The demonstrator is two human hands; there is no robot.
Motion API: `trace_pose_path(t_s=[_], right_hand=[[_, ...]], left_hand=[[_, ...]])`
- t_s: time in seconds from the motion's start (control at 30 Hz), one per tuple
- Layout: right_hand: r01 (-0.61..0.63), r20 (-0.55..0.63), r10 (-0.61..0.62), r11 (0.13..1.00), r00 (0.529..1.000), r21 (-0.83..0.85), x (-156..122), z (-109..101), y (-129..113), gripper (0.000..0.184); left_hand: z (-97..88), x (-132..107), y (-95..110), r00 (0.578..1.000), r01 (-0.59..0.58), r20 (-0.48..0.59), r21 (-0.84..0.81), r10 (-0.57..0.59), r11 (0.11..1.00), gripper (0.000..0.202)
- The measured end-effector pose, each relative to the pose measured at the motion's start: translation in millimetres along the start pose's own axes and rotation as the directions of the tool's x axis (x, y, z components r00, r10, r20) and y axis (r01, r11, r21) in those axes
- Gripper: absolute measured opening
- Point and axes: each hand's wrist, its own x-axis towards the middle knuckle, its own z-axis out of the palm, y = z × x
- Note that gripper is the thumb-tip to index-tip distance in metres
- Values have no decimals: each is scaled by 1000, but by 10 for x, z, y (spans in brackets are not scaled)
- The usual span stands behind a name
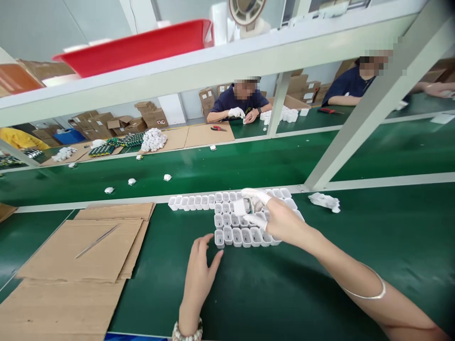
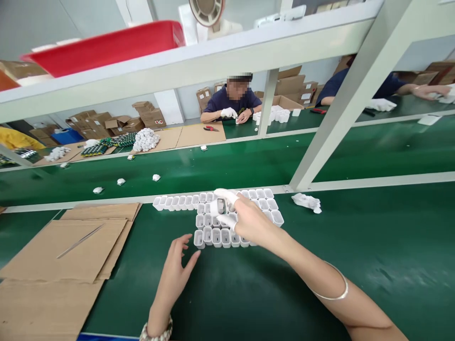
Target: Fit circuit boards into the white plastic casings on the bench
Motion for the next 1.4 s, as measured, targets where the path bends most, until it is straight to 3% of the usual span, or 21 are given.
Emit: trace_pose_path(t_s=[0.1, 0.3, 0.47, 0.63, 0.77, 0.9, 1.03, 1.17, 1.33, 1.4], right_hand=[[-27, -6, 26, 994, 1000, -104, 344, 12, 302, 54], [-78, 143, 123, 955, 982, -286, 1324, 349, 795, 30], [-13, 281, 131, 922, 951, -386, 1625, 443, 894, 28], [68, 336, 91, 898, 938, -435, 1981, 542, 735, 53], [166, 429, -4, 925, 903, -342, 2462, 996, 395, 42], [197, 461, -78, 956, 884, -215, 2859, 1437, -46, 33], [180, 454, -134, 982, 881, -60, 2941, 1586, -342, 33], [119, 462, -167, 984, 871, 132, 2772, 1542, -329, 31], [14, 442, -168, 944, 881, 330, 2578, 1260, -110, 30], [-13, 426, -171, 918, 889, 396, 2454, 1067, -22, 27]], left_hand=[[105, -3, -117, 993, -115, 21, 63, 114, 991, 24], [194, -53, -189, 989, -148, -10, 52, 149, 988, 14], [191, -109, -204, 985, -164, -48, -20, 163, 986, 15], [284, -77, -243, 967, -151, -237, -223, 96, 963, 11], [377, -56, -357, 922, -209, -381, -345, 67, 915, 20], [419, -41, -441, 879, -216, -475, -324, 39, 921, 39], [311, -59, -400, 845, -207, -534, -264, 36, 942, 41], [120, -102, -314, 826, -163, -562, -152, 51, 975, 37], [16, -119, -273, 765, -204, -632, -54, 125, 978, 38], [11, -124, -263, 768, -224, -622, -38, 153, 974, 39]])
